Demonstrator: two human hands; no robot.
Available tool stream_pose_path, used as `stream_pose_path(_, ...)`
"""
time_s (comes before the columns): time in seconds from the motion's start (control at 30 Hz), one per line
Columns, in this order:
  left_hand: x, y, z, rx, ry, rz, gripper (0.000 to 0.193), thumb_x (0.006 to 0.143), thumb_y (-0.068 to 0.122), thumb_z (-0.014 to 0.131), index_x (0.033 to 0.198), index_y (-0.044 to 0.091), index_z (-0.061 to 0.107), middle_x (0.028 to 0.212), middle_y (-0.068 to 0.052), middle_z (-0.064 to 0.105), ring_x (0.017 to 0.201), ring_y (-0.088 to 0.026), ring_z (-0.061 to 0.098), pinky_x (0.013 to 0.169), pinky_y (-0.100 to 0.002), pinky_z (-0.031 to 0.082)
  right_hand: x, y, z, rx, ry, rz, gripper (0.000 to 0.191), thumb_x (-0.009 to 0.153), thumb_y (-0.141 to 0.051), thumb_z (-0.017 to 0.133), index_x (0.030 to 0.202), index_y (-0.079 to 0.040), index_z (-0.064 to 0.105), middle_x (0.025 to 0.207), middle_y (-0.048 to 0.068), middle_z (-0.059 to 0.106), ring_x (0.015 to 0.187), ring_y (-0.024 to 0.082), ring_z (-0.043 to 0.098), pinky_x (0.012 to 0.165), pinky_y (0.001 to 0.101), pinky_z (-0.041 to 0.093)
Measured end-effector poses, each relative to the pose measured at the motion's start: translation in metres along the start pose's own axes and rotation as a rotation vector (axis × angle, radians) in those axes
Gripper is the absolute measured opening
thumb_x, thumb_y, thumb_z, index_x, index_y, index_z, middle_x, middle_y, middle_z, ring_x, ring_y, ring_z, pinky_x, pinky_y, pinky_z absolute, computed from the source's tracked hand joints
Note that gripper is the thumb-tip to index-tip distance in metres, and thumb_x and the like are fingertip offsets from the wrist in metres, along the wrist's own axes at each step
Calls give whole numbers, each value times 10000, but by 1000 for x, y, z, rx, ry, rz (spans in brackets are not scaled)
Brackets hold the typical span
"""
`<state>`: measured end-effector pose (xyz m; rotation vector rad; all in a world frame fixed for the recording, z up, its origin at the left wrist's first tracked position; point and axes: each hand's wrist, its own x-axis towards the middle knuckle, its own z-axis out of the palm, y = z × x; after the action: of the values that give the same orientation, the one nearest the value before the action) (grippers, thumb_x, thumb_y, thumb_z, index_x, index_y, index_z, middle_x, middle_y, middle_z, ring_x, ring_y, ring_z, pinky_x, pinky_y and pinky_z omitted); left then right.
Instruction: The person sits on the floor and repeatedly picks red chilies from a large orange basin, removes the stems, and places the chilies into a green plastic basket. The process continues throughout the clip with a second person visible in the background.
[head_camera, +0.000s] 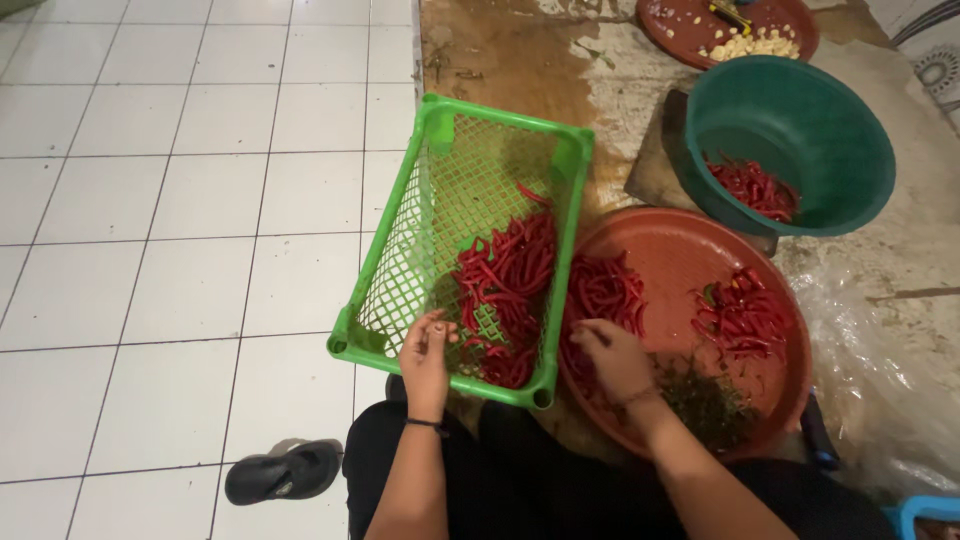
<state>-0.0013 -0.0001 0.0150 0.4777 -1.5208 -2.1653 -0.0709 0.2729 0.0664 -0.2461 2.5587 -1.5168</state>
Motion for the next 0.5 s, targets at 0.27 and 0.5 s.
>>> stream_pose_path(0.27,-4,1,8,85,-22,0,318,1034,209,606,1239,-24,677,989,-67,739,868,-112,663,815,-269,535,-3,2,-28,-194,191,330,295,1008,-271,617,1146,-76,790,955,69,801,801,227,703,736,371,556)
stream_pose_path(0.5,-2,-2,10,107,-37,-5,309,1036,214,603,1219,-20,689,974,-64,746,861,-106,667,805,-261,537,9,-9,-28,-121,233,313,297,967,-278,668,1162,-83,778,985,40,806,837,151,727,729,316,564)
